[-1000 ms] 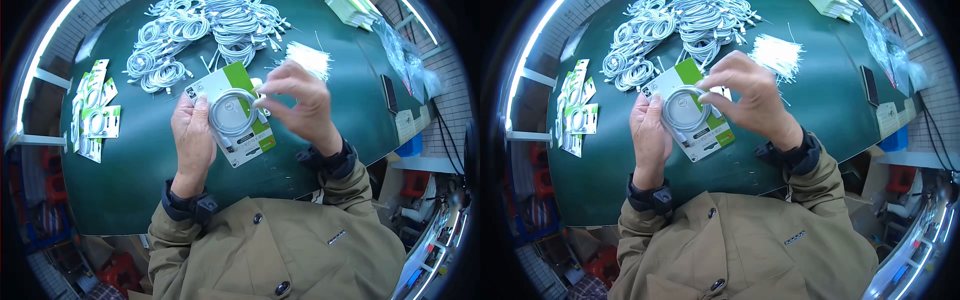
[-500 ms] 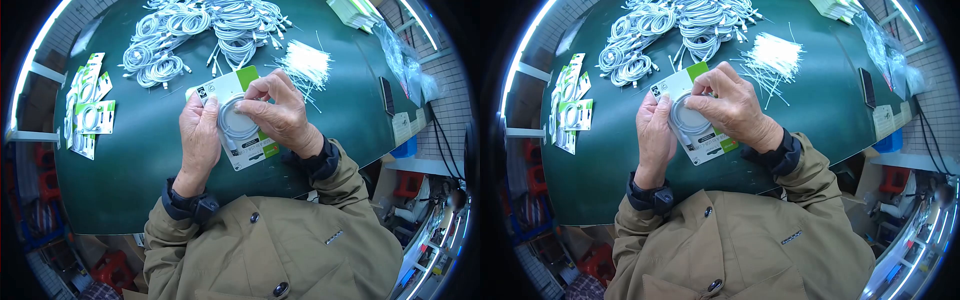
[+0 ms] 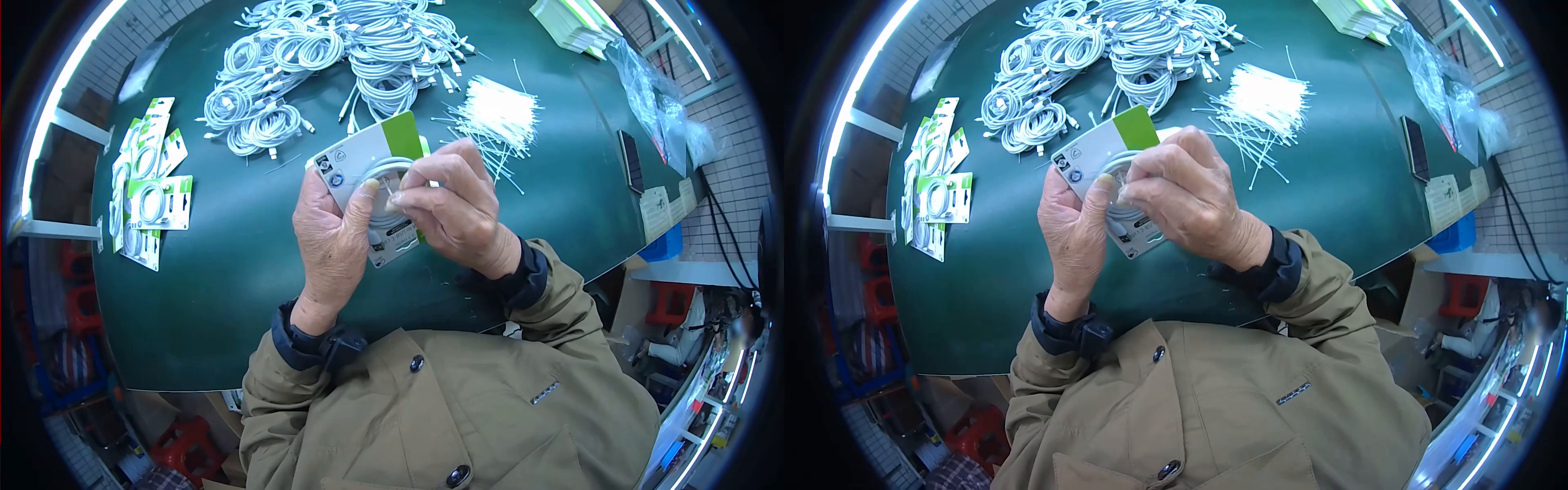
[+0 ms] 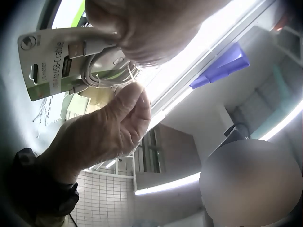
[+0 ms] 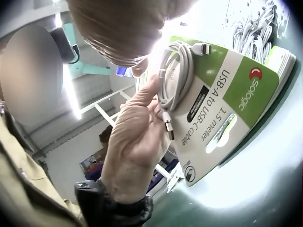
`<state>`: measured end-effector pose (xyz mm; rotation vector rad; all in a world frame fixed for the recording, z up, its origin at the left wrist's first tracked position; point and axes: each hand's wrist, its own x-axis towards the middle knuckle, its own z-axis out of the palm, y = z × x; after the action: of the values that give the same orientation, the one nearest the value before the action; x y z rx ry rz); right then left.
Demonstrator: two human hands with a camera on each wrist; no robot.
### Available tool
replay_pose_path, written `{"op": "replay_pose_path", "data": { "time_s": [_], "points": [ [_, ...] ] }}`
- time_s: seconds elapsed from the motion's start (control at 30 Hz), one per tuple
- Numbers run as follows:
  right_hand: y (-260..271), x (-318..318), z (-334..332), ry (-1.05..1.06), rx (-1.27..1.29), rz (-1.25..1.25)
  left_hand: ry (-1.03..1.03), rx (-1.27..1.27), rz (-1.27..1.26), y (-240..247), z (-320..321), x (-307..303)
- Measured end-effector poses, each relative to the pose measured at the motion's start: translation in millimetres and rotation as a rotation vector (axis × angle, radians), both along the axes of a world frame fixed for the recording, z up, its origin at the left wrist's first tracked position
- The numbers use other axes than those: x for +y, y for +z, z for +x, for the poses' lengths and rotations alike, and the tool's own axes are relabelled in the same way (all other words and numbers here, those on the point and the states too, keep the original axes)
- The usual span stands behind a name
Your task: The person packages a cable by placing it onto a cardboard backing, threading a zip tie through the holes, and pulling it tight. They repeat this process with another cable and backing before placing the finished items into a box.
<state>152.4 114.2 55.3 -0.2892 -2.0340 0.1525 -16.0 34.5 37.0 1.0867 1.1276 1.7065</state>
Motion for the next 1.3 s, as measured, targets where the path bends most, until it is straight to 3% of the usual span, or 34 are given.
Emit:
{"op": "replay_pose_path", "data": {
  "time_s": [0.2, 0.37, 0.67, 1.3],
  "points": [
    [-1.5, -13.6, -4.6, 0.195, 0.092, -0.152, -0.002, -0.200, 0.027, 1.1, -8.0, 5.3],
    [-11.5, -12.2, -6.1, 0.296, 0.151, -0.276, -0.026, -0.220, 0.025, 0.1, -8.8, 4.3],
    [-14.5, -8.2, -2.4, 0.215, -0.020, -0.138, -0.067, -0.198, 0.026, -1.6, -8.1, 1.7],
    [-16.5, -8.9, -2.5, 0.194, 0.018, -0.202, -0.055, -0.214, -0.015, -4.5, -4.2, 1.7]
  ]
}}
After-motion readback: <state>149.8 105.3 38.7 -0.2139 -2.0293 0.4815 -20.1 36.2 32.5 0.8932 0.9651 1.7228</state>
